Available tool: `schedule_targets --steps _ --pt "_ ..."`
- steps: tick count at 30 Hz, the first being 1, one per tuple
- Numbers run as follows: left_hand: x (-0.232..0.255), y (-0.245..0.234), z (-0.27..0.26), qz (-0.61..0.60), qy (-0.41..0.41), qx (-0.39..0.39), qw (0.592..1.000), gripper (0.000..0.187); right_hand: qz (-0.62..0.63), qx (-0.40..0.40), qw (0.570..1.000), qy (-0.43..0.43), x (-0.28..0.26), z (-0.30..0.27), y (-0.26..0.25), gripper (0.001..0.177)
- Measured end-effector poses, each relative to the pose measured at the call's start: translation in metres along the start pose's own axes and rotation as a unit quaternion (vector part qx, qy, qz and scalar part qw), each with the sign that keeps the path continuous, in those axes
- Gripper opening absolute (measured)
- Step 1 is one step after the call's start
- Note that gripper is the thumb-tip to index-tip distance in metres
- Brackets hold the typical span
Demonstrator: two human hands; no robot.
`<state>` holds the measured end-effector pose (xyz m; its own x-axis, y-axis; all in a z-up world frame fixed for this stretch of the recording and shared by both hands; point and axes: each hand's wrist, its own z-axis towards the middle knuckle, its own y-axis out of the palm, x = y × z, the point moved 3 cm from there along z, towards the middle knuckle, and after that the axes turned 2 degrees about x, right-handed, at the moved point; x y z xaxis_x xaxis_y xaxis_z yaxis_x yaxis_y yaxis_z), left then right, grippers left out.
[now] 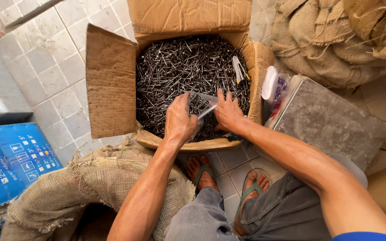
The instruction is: The person scoops handfuls of nails from a large cardboard box and places them into small plastic bags, using a metal scale to weigh the bags before sealing them by hand.
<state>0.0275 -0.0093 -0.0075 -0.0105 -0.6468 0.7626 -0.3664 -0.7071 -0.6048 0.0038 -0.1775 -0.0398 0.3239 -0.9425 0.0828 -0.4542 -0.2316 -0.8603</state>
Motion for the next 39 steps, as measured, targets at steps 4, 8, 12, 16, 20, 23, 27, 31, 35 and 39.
schedule_targets --steps 4,8,12,16,20,23,27,31,35,39 --pt "0.002 -0.002 0.001 -0.001 -0.003 0.002 1.000 0.075 0.079 0.031 0.996 0.024 -0.001 0.023 0.056 0.028" --pt "-0.001 -0.003 -0.001 -0.006 -0.004 0.004 1.000 0.074 0.112 0.038 0.993 0.018 -0.007 0.025 0.062 0.031" --pt "-0.001 -0.003 0.000 -0.007 -0.011 0.005 1.000 0.074 0.100 0.053 0.993 0.010 0.001 0.043 0.083 0.039" --pt "-0.012 0.003 -0.001 -0.003 -0.001 0.008 1.000 0.074 0.115 0.079 0.990 0.027 -0.004 0.041 0.092 0.028" --pt "-0.007 0.002 0.000 -0.004 -0.003 0.005 1.000 0.075 0.207 0.077 0.974 0.057 -0.005 0.030 0.084 0.050" --pt "-0.008 0.002 0.001 -0.002 0.004 0.010 1.000 0.074 0.168 0.083 0.982 0.033 0.000 0.041 0.087 0.048" --pt "-0.015 0.005 0.000 0.000 0.014 0.009 1.000 0.073 0.080 0.075 0.994 -0.016 -0.002 0.049 0.104 0.043" --pt "-0.006 -0.001 0.001 -0.001 0.009 0.011 1.000 0.074 0.068 0.069 0.995 -0.020 0.000 0.052 0.106 0.041" --pt "-0.005 -0.003 0.002 -0.004 0.001 0.008 1.000 0.075 0.008 0.048 0.999 -0.019 0.000 0.045 0.107 0.048" --pt "-0.008 -0.001 0.002 -0.006 0.010 0.015 1.000 0.075 0.029 0.029 0.999 -0.015 0.003 0.053 0.101 0.047"
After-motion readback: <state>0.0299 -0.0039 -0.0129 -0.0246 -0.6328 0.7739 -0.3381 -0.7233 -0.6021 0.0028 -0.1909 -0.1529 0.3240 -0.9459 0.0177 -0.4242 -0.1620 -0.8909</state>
